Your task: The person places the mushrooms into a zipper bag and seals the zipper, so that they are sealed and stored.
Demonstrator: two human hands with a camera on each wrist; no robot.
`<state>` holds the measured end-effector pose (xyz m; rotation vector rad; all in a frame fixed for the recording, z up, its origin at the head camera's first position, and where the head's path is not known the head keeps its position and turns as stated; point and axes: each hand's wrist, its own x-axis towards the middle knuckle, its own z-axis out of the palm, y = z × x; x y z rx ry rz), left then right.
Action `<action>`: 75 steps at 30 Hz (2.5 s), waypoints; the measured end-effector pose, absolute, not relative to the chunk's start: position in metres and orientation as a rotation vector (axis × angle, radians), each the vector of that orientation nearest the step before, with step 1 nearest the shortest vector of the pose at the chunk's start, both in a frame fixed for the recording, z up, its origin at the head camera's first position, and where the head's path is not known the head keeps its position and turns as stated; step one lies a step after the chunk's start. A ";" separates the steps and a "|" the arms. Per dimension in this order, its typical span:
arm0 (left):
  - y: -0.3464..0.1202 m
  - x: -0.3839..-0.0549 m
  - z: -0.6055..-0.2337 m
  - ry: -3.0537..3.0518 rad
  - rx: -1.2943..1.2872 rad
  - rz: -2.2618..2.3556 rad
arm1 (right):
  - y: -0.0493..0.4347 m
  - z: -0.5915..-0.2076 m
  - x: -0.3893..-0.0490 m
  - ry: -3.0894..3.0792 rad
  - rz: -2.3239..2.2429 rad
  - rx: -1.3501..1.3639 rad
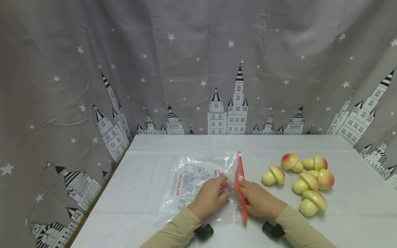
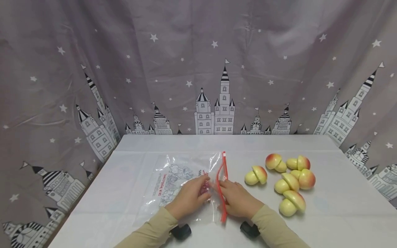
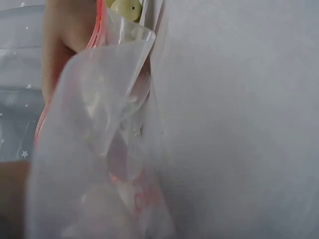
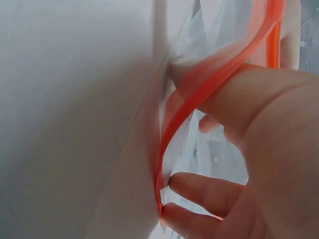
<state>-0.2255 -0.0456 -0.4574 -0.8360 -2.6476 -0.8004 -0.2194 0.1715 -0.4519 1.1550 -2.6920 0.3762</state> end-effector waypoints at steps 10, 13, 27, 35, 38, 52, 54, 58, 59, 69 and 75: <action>-0.047 -0.227 -0.456 -2.648 -0.694 -0.887 | 0.170 -0.451 -0.218 -2.695 0.343 1.178; -0.047 -0.228 -0.455 -2.656 -0.668 -0.900 | 0.170 -0.452 -0.217 -2.699 0.342 1.177; -0.049 -0.232 -0.447 -2.699 -0.605 -0.900 | 0.169 -0.447 -0.216 -2.733 0.350 1.152; -0.049 -0.234 -0.448 -2.702 -0.574 -0.890 | 0.171 -0.444 -0.218 -2.762 0.350 1.130; -0.049 -0.235 -0.448 -2.706 -0.573 -0.899 | 0.173 -0.445 -0.220 -2.762 0.351 1.131; -0.049 -0.234 -0.451 -2.692 -0.557 -0.867 | 0.186 -0.427 -0.225 -2.756 0.604 0.932; -0.049 -0.235 -0.452 -2.689 -0.554 -0.859 | 0.193 -0.420 -0.226 -2.733 0.638 0.851; -0.049 -0.235 -0.452 -2.698 -0.550 -0.855 | 0.209 -0.409 -0.231 -2.700 0.641 0.720; -0.049 -0.235 -0.452 -2.704 -0.548 -0.855 | 0.213 -0.407 -0.233 -2.701 0.633 0.689; -0.049 -0.234 -0.450 -2.761 -0.513 -0.861 | 0.241 -0.408 -0.244 -2.801 0.670 0.529; -0.048 -0.234 -0.450 -2.758 -0.509 -0.861 | 0.248 -0.415 -0.249 -2.833 0.662 0.519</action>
